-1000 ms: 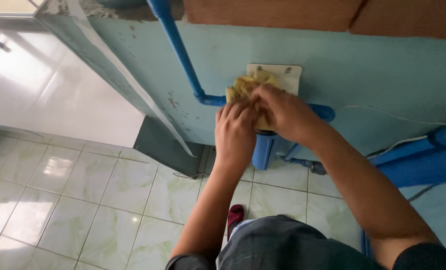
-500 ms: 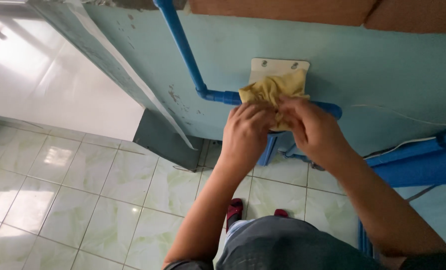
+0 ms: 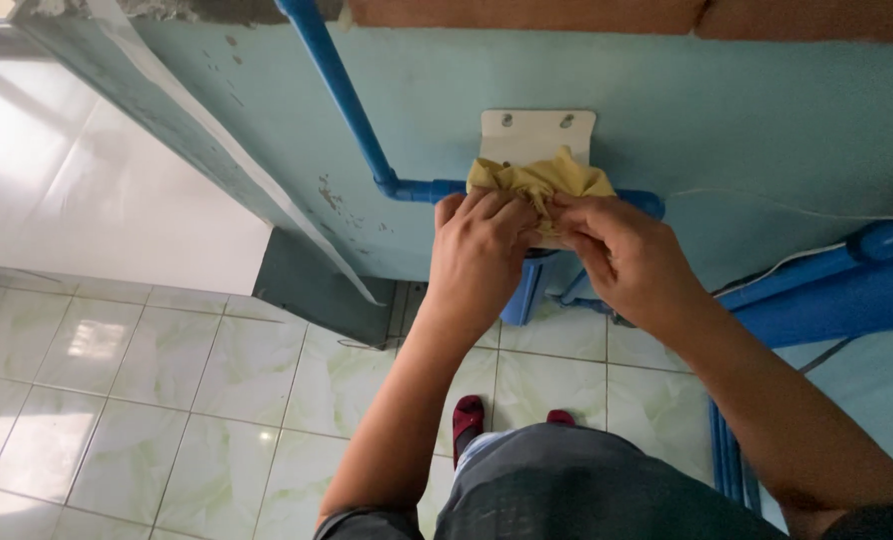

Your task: Cleaning and wiping down water filtration or purification equipment with a cloth.

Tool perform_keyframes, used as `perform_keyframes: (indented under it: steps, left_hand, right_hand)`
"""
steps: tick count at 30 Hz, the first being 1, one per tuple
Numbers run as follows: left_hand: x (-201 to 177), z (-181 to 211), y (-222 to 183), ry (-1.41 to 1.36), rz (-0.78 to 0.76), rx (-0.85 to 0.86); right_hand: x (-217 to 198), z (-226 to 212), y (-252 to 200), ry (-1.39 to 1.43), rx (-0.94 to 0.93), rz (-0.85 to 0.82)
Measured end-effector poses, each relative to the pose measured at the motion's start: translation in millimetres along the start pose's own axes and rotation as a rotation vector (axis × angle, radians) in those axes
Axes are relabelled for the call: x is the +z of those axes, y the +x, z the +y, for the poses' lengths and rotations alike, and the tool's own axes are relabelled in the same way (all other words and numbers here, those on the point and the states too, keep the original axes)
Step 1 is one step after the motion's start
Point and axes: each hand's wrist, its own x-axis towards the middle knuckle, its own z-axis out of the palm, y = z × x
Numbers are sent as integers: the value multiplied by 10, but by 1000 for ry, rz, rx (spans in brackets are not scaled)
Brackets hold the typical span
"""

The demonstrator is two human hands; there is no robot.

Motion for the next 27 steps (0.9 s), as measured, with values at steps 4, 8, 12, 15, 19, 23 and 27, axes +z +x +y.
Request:
perform_keyframes:
  steps: [4,8,12,15,19,23,27]
  left_hand:
    - [408,-426,302,119,183,215]
    - [504,-537,547,170,216,149]
    - [283,-385,404,30,12,59]
    - [145,-197,-43,-106,91,150]
    - [134,-106,-5,-136,89,107]
    - [406,-515,395,22,137,131]
    - [543,-713,636,170,220,164]
  right_hand:
    - [144,313,225,118,152,-27]
    - [235,492,419,14,-13,59]
    - [127,394,270,106,72,8]
    - [-54,37,-41,60,66,-40]
    - [-23,6,28,29,27,37]
    - [197,330,414,-22,10,24]
    - [292,427,725,-208,-106,67]
